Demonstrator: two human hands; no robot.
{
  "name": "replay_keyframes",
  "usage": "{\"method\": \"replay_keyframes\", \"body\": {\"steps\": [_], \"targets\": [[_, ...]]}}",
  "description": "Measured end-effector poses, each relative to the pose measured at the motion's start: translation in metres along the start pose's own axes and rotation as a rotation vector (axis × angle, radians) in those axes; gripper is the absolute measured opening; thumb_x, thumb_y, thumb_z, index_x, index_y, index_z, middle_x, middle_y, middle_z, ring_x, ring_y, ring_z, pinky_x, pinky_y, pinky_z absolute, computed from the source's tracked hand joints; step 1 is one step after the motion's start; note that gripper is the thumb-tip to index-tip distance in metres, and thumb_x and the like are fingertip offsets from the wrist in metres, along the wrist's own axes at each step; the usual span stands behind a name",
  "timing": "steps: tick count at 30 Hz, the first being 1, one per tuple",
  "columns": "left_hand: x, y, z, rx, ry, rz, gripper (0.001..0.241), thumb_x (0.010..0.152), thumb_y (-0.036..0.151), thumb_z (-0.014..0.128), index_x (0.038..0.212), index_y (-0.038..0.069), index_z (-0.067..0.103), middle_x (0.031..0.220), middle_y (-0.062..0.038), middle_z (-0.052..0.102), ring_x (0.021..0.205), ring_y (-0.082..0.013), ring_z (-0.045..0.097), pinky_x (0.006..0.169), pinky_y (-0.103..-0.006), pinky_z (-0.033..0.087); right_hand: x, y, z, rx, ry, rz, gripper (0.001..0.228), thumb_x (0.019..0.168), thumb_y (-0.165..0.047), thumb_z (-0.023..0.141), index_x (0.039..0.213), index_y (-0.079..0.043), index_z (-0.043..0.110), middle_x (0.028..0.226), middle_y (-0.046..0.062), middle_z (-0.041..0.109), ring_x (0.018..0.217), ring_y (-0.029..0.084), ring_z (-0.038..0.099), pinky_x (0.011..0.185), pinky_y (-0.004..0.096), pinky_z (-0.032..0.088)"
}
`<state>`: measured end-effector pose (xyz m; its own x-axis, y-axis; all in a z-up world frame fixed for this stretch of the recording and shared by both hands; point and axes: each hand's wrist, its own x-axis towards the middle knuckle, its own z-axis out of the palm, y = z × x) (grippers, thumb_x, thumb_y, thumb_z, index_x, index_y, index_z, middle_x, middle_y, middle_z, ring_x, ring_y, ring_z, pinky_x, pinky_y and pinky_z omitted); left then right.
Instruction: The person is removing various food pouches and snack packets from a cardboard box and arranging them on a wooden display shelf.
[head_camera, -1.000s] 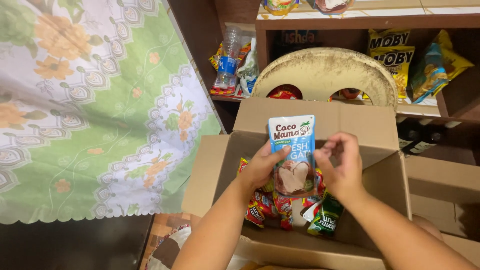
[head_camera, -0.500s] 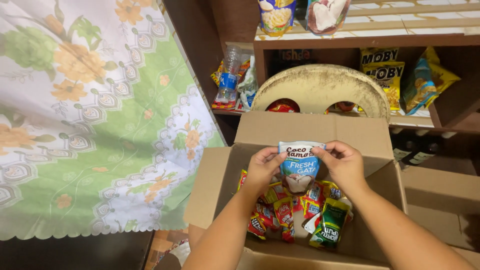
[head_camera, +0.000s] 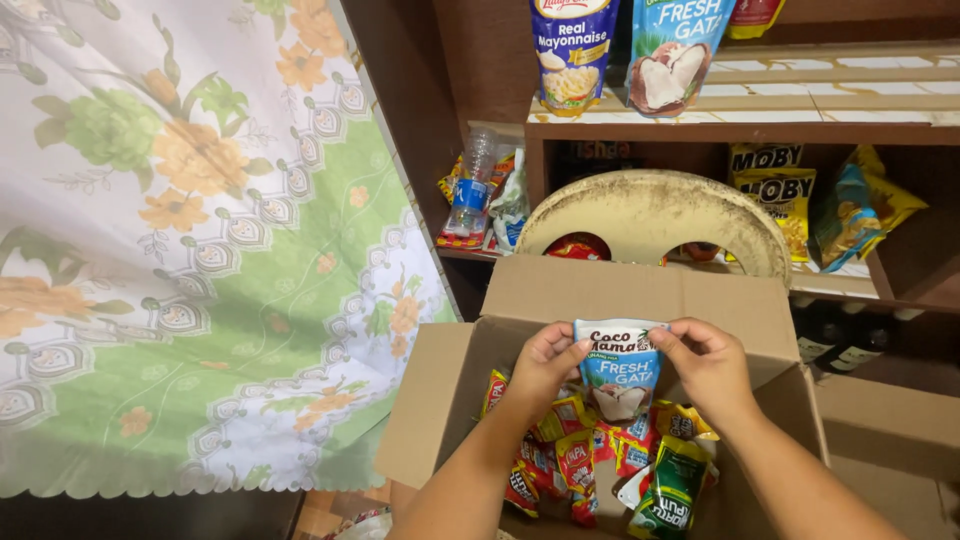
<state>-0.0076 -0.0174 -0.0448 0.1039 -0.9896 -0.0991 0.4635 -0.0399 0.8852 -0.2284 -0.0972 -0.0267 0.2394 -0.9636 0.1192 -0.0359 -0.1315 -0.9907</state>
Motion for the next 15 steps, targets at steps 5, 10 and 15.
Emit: {"method": "replay_keyframes", "body": {"steps": [5, 10, 15], "targets": [[0.004, -0.010, -0.009, 0.068, 0.035, 0.004, 0.021, 0.094, 0.022, 0.071, 0.113, 0.011, 0.068, 0.097, 0.002, 0.074, 0.087, -0.0065, 0.066, 0.076, -0.0243, 0.052, 0.002, 0.014, -0.001, 0.019, 0.006, 0.038, 0.014, 0.092, -0.016, 0.078, 0.092, -0.003, 0.075, 0.075, -0.004, 0.064, 0.067, 0.004, 0.049, 0.058, 0.021, 0.039], [0.009, -0.014, -0.014, 0.087, 0.023, 0.061, 0.018, 0.097, 0.021, 0.074, 0.108, 0.007, 0.070, 0.096, 0.002, 0.072, 0.086, -0.0061, 0.064, 0.076, -0.0233, 0.051, 0.008, 0.020, -0.001, 0.107, -0.023, 0.038, 0.013, 0.092, -0.014, 0.076, 0.094, -0.002, 0.075, 0.079, -0.003, 0.066, 0.069, 0.004, 0.052, 0.061, 0.020, 0.041], [0.003, -0.003, -0.014, -0.001, 0.044, 0.023, 0.015, 0.094, 0.020, 0.073, 0.103, 0.008, 0.070, 0.091, 0.001, 0.072, 0.081, -0.0069, 0.065, 0.073, -0.0245, 0.051, 0.011, 0.027, -0.001, 0.088, -0.120, 0.068, 0.011, 0.088, -0.011, 0.076, 0.096, -0.003, 0.077, 0.080, -0.003, 0.069, 0.071, 0.004, 0.055, 0.063, 0.020, 0.044]]}}
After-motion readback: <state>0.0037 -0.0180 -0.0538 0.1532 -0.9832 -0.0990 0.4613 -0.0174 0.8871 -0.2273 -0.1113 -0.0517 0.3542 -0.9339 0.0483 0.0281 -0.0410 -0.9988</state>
